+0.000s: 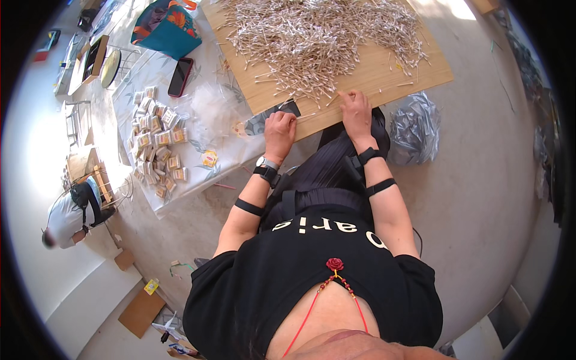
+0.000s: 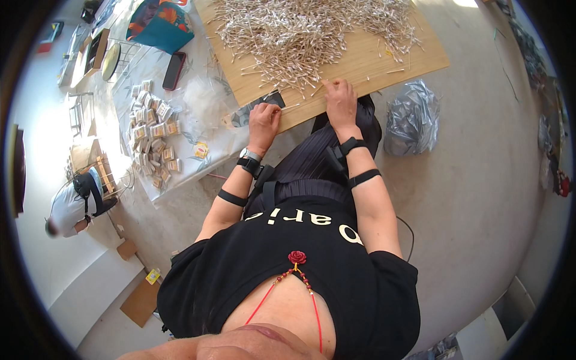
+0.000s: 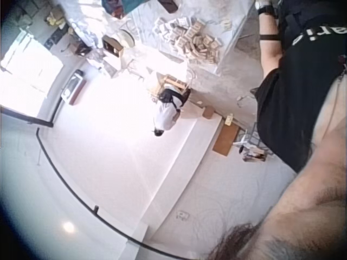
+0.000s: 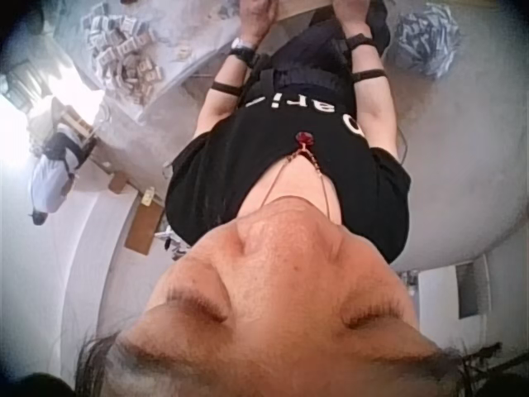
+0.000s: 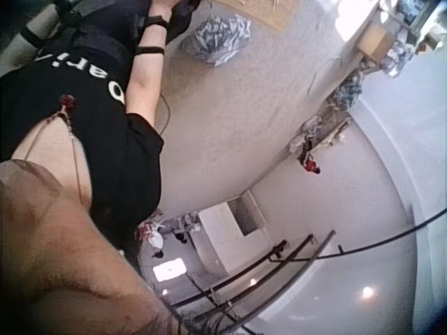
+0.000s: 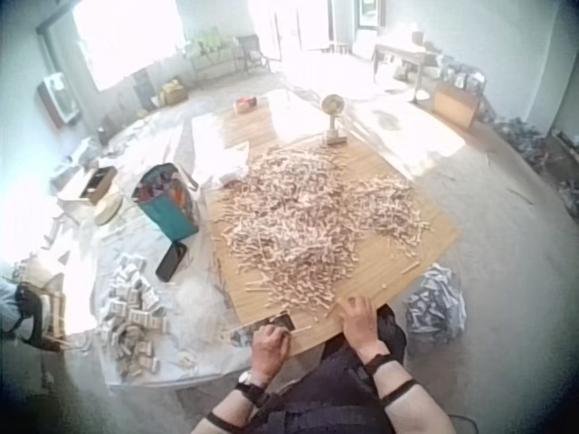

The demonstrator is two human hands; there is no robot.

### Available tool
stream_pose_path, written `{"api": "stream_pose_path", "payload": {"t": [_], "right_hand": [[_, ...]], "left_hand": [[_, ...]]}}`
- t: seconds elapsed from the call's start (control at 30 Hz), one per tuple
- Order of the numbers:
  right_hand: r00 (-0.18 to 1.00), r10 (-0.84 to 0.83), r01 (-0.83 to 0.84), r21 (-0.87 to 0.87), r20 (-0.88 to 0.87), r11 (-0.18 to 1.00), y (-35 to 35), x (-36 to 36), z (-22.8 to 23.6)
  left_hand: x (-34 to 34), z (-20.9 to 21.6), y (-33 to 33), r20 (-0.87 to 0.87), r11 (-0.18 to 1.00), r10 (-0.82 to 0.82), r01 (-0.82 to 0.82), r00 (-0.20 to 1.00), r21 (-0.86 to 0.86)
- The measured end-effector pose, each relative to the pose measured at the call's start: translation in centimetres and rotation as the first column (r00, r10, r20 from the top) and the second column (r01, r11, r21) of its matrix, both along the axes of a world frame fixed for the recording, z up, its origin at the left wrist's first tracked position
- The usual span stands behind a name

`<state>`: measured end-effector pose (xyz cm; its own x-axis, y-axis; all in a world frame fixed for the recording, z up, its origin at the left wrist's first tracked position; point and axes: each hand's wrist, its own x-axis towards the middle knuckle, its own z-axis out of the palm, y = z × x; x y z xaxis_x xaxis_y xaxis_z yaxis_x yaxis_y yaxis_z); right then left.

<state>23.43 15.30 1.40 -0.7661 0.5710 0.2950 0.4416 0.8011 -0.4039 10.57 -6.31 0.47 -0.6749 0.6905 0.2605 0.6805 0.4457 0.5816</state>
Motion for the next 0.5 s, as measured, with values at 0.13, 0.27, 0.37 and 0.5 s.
{"api": "stream_pose_path", "payload": {"t": [0.13, 0.27, 0.37, 0.5], "right_hand": [[0.998, 0.049, -0.05, -0.032, -0.031, 0.998, 1.6, -1.0, -0.9], [0.983, 0.127, -0.115, -0.094, 0.134, 0.989, 1.7, -0.5, -1.3], [0.971, 0.2, -0.192, -0.077, 0.128, 0.978, 0.4, 0.0, -1.6], [0.96, 0.273, -0.265, -0.108, 0.068, 0.958, -2.7, -1.7, -1.5]], "left_hand": [[0.0, 0.1, 0.0, 0.003, 0.999, -0.017, 0.017, 1.0, 0.028], [0.4, 0.0, -0.5, 0.0, 1.0, -0.019, 0.019, 1.0, -0.021], [0.9, 0.5, -0.3, 0.015, 0.997, -0.07, 0.07, 0.997, -0.013], [1.3, 0.5, 0.4, 0.032, 0.996, -0.079, 0.08, 0.996, -0.034]]}}
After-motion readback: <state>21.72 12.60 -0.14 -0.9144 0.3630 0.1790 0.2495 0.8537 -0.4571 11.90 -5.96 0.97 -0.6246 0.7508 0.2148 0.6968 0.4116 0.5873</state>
